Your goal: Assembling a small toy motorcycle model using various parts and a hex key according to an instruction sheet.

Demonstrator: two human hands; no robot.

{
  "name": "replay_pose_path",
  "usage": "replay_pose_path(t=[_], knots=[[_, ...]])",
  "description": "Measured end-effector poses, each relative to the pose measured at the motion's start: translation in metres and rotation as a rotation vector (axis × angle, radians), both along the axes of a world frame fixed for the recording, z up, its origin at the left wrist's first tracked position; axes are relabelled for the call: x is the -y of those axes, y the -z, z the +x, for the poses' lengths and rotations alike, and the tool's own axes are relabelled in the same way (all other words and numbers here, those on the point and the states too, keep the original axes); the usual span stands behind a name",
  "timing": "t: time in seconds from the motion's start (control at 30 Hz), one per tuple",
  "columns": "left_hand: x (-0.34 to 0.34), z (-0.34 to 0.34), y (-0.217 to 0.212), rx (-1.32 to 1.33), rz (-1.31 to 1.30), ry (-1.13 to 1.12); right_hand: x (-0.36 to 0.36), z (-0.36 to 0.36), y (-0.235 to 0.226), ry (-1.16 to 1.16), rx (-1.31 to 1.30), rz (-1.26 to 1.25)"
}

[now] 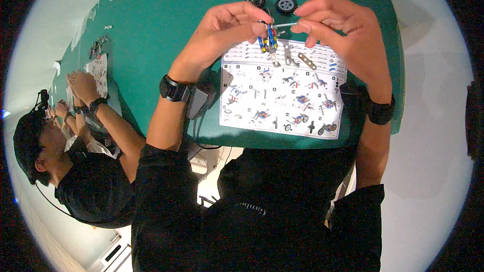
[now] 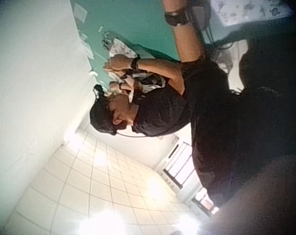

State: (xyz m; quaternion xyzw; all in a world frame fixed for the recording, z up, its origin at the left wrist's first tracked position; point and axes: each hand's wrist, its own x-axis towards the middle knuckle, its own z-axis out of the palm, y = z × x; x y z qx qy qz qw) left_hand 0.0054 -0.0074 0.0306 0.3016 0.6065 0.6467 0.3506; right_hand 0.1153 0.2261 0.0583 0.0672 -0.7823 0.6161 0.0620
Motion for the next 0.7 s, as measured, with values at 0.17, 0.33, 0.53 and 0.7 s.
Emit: replay_pose_path(t=[0.17,0.33,0.53,0.7], knots=[[0.001,-0.001,0.003,0.097,0.009,0.047,0.002,0.000,0.003,0.002,-0.039,-0.009],[0.001,-0.001,0.004,0.122,0.058,0.042,0.003,-0.002,0.005,0.000,0.003,-0.075],[0.001,-0.001,0.004,0.070,0.075,0.027,-0.001,-0.005,0.015,0.096,-0.004,0.072],[-0.007,0.010,-0.001,-0.050,0.039,-0.050,0.001,-0.005,0.013,0.134,0.104,0.091]])
